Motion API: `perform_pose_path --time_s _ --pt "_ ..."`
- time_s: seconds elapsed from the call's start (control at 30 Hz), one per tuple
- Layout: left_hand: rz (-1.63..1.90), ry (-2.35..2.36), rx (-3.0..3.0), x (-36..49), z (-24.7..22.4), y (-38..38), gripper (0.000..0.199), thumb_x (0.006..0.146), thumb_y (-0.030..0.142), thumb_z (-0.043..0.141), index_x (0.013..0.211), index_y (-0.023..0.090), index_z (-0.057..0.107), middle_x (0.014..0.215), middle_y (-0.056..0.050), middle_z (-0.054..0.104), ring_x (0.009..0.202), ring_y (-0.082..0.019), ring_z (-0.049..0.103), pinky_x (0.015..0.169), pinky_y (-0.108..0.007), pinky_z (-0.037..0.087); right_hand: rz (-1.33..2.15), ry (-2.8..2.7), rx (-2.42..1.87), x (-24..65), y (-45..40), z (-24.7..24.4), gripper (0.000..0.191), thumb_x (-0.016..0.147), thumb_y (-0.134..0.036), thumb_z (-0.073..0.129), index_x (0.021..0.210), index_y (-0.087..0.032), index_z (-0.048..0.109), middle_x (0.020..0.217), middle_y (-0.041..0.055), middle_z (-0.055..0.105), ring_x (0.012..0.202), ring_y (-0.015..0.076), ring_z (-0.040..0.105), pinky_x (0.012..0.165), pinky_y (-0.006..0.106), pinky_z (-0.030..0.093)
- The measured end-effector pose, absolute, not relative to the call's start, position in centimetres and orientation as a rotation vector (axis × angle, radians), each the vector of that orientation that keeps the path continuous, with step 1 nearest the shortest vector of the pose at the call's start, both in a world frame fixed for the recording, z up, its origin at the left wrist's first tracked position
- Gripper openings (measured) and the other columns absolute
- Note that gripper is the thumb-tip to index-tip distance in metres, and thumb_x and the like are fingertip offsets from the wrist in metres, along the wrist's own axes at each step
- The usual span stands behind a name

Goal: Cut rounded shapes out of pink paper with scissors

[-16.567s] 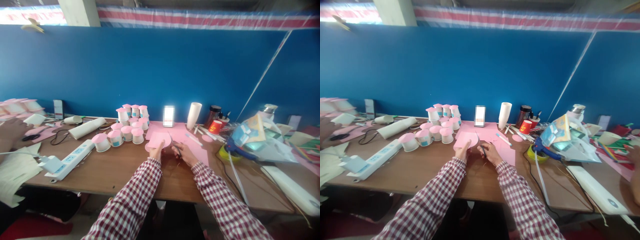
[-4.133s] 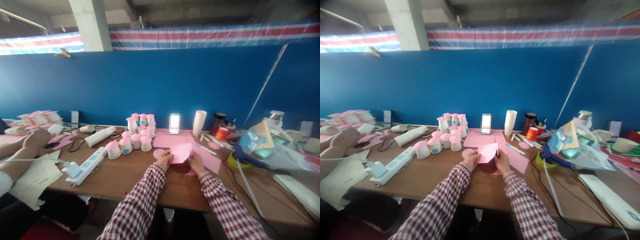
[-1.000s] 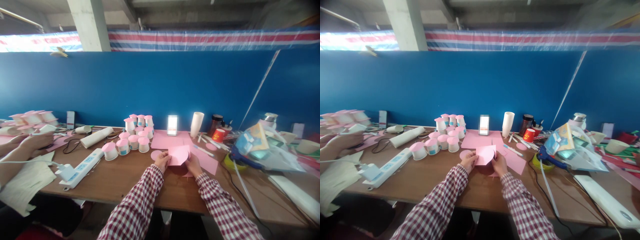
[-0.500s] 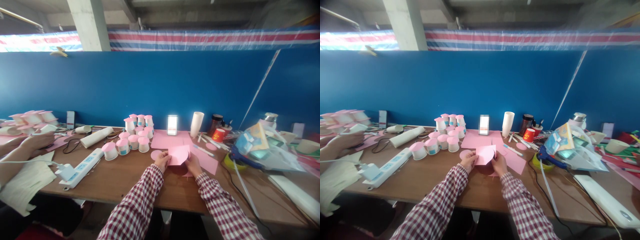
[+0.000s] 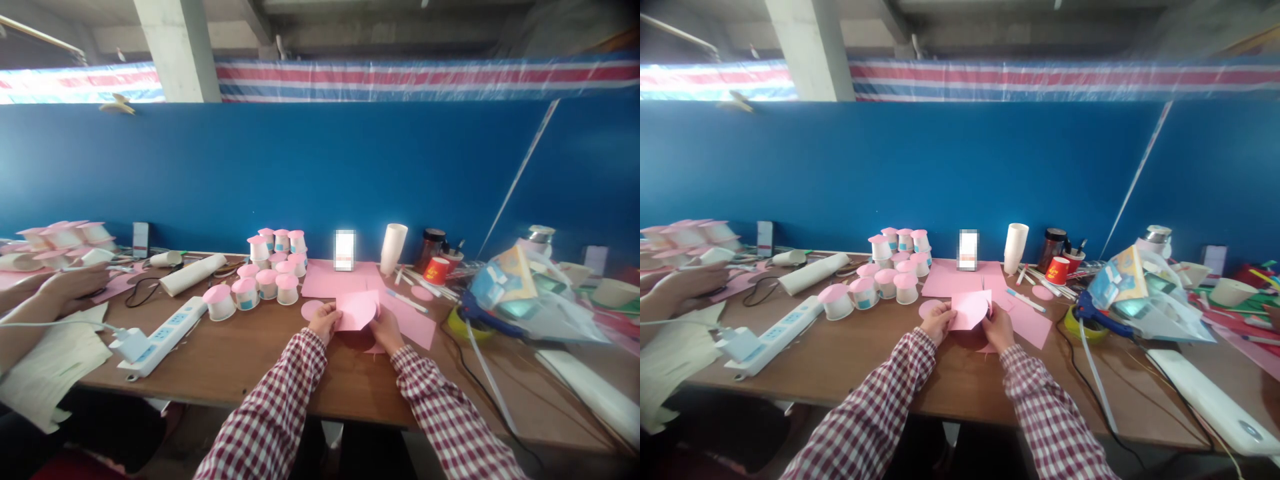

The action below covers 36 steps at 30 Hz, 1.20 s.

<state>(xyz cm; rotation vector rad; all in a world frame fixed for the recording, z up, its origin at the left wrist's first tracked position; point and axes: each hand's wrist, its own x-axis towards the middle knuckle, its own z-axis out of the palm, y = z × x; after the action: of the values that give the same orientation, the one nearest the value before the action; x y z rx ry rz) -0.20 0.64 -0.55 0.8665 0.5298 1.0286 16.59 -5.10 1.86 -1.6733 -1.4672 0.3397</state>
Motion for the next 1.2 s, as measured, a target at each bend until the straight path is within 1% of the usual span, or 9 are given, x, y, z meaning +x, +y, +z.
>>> perform_pose_path --time_s 0.4,0.77,0.97,1.2 --pt "1.036 0.515 0.847 -0.16 -0.46 0.57 0.040 0.055 0.021 0.078 0.089 0.009 0.063 0.071 -0.007 0.068 0.064 -0.015 0.064 0.060 -0.025 0.048 0.350 -1.459 -1.661 16.56 -5.11 1.80 0.014 0.070 -0.021 0.048 0.076 -0.016 0.059 0.069 0.0055 0.065 0.062 0.0196 0.057 0.058 0.027 0.040" --pt "1.041 0.506 0.839 -0.13 -0.44 0.53 0.040 0.054 0.021 0.079 0.089 0.009 0.063 0.072 -0.008 0.069 0.064 -0.017 0.064 0.060 -0.026 0.048 0.365 -1.465 -1.640 16.53 -5.19 1.85 0.014 0.070 -0.021 0.047 0.077 -0.017 0.058 0.066 0.0045 0.064 0.061 0.0195 0.057 0.057 0.027 0.039" --pt "1.043 0.521 0.837 -0.14 -0.46 0.51 0.041 0.055 0.021 0.079 0.090 0.009 0.062 0.073 -0.008 0.068 0.067 -0.017 0.065 0.062 -0.026 0.048 0.340 -1.462 -1.664 16.48 -5.20 1.94 0.011 0.069 -0.019 0.047 0.073 -0.017 0.057 0.066 0.0042 0.064 0.060 0.0191 0.056 0.056 0.026 0.039" --pt "1.030 0.515 0.844 -0.16 -0.44 0.58 0.040 0.055 0.022 0.078 0.089 0.010 0.063 0.073 -0.009 0.068 0.071 -0.019 0.065 0.064 -0.027 0.049 0.333 -1.466 -1.667 16.46 -5.15 1.93 0.013 0.068 -0.019 0.048 0.076 -0.017 0.058 0.069 0.0055 0.065 0.062 0.0197 0.057 0.058 0.027 0.040"
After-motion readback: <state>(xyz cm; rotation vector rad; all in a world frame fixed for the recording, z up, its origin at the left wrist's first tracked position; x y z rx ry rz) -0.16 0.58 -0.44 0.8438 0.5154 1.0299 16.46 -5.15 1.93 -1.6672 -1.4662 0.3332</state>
